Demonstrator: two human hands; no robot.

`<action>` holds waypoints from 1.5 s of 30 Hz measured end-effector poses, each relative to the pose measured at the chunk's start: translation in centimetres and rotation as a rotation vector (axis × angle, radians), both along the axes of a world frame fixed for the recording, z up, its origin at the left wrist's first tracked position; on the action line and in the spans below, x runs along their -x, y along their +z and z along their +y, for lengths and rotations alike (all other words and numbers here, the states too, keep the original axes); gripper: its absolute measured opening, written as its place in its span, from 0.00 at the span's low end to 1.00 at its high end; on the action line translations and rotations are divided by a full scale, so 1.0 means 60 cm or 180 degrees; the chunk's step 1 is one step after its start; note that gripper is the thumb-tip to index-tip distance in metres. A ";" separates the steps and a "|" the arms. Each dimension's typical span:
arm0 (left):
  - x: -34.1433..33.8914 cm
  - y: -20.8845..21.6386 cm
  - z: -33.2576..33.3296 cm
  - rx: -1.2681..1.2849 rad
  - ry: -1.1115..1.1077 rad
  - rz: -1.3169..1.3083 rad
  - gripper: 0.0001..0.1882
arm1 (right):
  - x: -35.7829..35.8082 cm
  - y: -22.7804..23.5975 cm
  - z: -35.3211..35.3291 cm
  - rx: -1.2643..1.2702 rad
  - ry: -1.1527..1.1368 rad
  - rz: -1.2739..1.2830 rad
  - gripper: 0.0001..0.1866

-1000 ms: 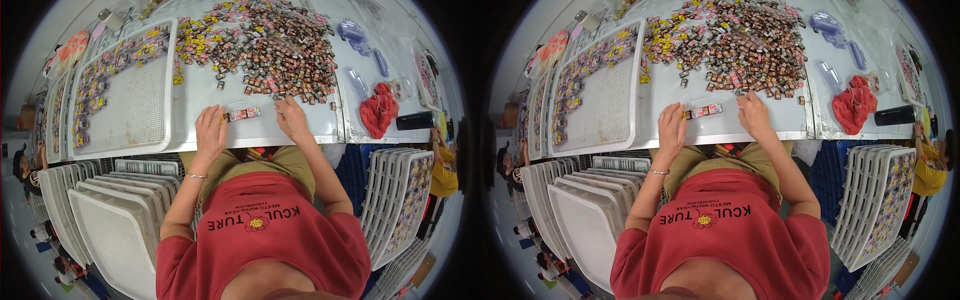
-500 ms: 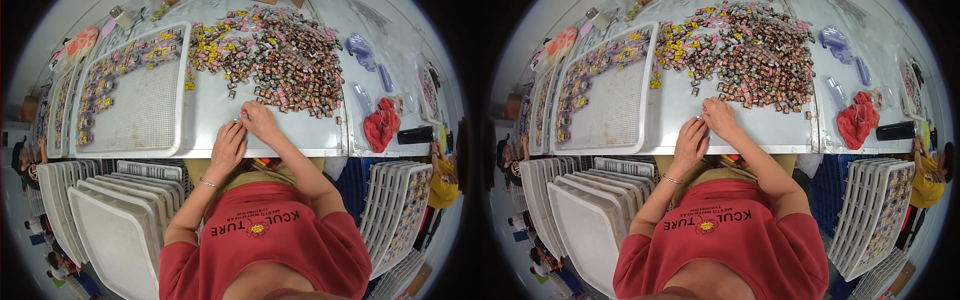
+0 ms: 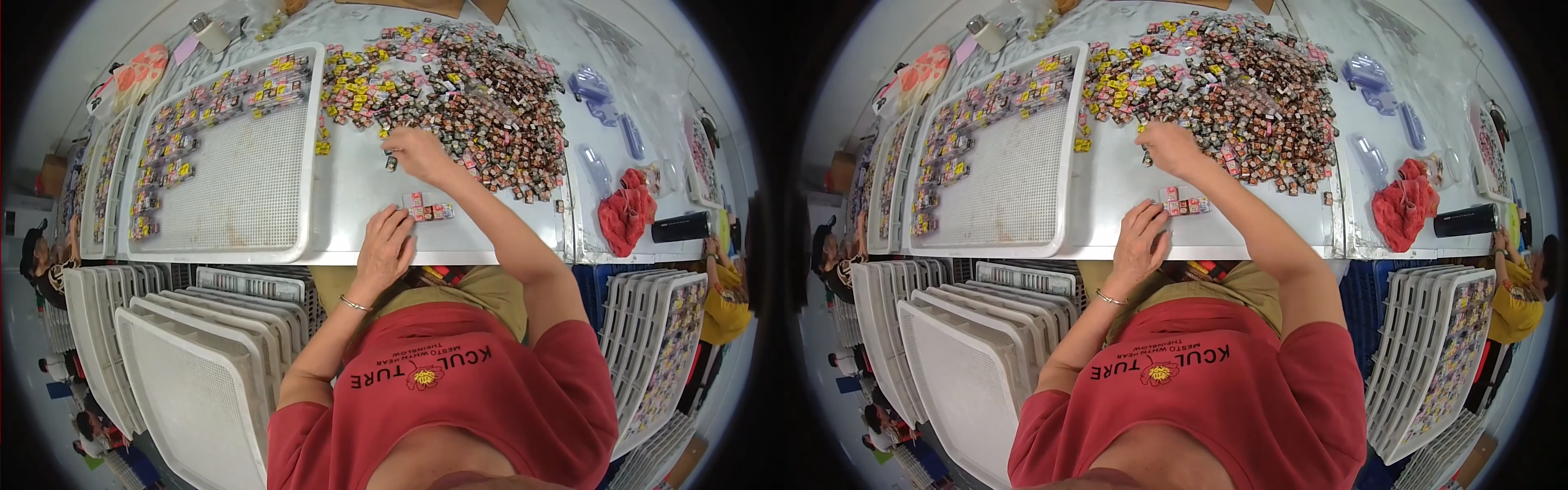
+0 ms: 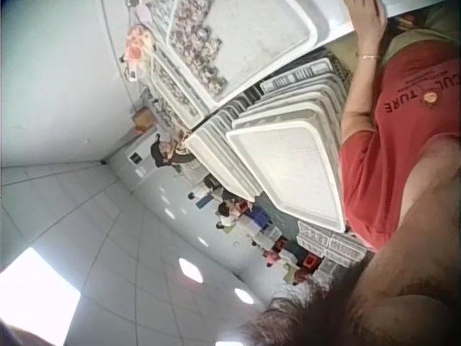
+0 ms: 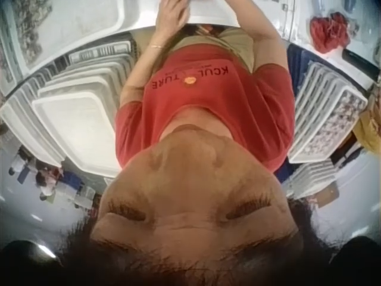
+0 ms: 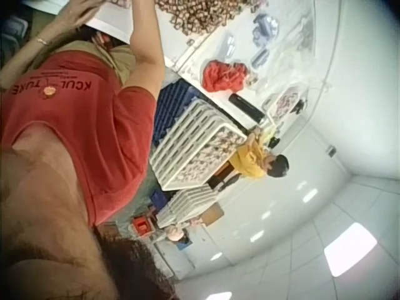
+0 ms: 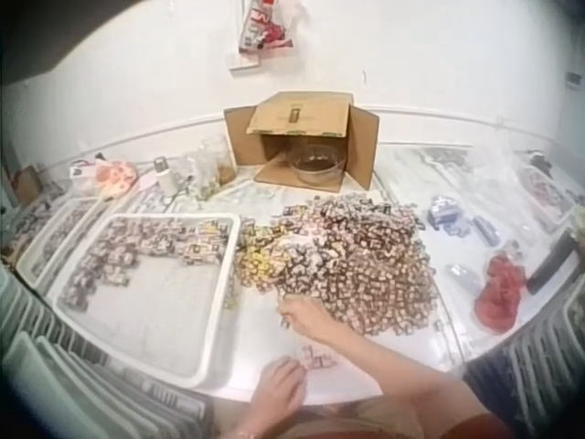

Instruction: The person is sorting and arranging small colorful pieces onto a tray on a factory table.

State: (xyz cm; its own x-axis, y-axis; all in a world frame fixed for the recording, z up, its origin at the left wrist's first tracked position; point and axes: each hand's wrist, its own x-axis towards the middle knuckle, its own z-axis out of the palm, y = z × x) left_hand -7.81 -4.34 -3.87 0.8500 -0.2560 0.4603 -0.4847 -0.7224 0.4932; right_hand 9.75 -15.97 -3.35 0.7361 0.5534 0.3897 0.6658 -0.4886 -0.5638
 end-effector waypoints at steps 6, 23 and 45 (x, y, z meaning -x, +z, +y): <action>0.008 -0.012 0.010 0.0288 0.0116 0.0061 0.17 | 0.029 -0.001 0.010 0.1295 0.0680 -0.0599 0.07; 0.001 -0.013 -0.001 0.0449 0.0232 0.0029 0.15 | 0.022 -0.028 -0.037 0.0597 0.0329 0.0037 0.11; -0.090 0.058 -0.028 0.3213 0.0275 0.1038 0.10 | 0.116 0.050 -0.068 -0.2472 0.0455 0.2416 0.15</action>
State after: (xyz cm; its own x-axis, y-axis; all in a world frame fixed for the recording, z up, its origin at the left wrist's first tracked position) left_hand -2.40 -6.03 -0.42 0.9676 0.1842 0.1725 -0.1876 0.0680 0.9799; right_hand 2.81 -20.06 -0.33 0.8805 0.4525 0.1416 0.0374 0.2315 -0.9721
